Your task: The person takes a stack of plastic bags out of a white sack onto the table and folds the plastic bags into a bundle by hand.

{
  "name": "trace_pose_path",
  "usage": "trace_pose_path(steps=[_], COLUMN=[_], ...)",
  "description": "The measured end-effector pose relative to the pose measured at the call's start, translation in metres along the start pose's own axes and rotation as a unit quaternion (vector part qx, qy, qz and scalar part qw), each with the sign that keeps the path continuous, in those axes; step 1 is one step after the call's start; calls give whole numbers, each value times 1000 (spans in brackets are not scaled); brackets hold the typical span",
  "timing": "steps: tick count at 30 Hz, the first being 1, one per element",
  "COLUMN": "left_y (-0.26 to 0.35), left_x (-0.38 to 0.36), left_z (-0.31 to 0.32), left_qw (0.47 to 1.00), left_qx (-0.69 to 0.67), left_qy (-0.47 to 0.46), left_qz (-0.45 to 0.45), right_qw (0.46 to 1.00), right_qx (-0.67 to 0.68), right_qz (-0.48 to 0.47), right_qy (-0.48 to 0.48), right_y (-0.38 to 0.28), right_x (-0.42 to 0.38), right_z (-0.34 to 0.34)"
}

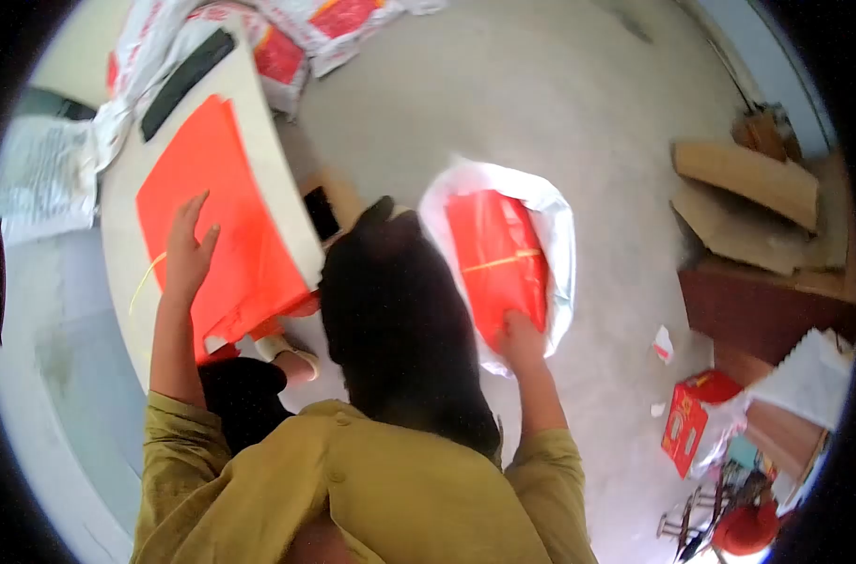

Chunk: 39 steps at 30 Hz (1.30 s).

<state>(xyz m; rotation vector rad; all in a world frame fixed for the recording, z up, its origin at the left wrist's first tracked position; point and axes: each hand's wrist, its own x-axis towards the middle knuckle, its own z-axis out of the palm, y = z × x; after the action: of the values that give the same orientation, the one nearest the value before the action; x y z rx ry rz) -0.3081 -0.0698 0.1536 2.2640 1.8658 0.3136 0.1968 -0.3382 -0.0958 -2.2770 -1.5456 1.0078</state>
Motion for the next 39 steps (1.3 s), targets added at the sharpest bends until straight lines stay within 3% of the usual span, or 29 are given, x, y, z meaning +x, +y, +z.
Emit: trace_pose_path(steps=[4,7,8,12,15,19,22,25,29,31,34,39], left_y=[-65,-68,-86,-77,-74,-76,-78,-82,-89,-94,-102,-123], left_x=[-77,-112,-122,-124,-123,-121,-120,-117,-111,-109,-109,-119], left_z=[11,29,47,52,48,46,42,42,45,43,38,35], left_qw=[995,979,985,985,986,987,988,988,990,992,993,985], left_qx=[88,189,163,137,131,114,102,98,81,58,36,109], left_qy=[11,23,19,36,26,9,-3,-7,-15,-17,-4,24], left_qz=[-48,-69,-59,-100,-102,-109,-115,-116,-117,-112,-110,-132], right_qw=[998,995,996,995,988,954,930,919,855,848,815,817], right_qx=[-37,-83,-77,-90,75,170,206,129,-9,-63,-171,-282], right_qz=[9,-34,-2,-32,-96,-163,-240,-353,-518,-520,-554,-503], right_qy=[-47,-40,-53,-2,89,185,188,123,7,-76,-11,-15], right_y=[-17,-31,-49,-62,-98,-165,-252,-335,-405,-437,-460,-471], right_x=[4,12,9,25,25,30,1,-28,-19,-4,34,79], right_z=[-20,-30,-44,-59,-85,-125,-152,-147,-78,-42,5,40])
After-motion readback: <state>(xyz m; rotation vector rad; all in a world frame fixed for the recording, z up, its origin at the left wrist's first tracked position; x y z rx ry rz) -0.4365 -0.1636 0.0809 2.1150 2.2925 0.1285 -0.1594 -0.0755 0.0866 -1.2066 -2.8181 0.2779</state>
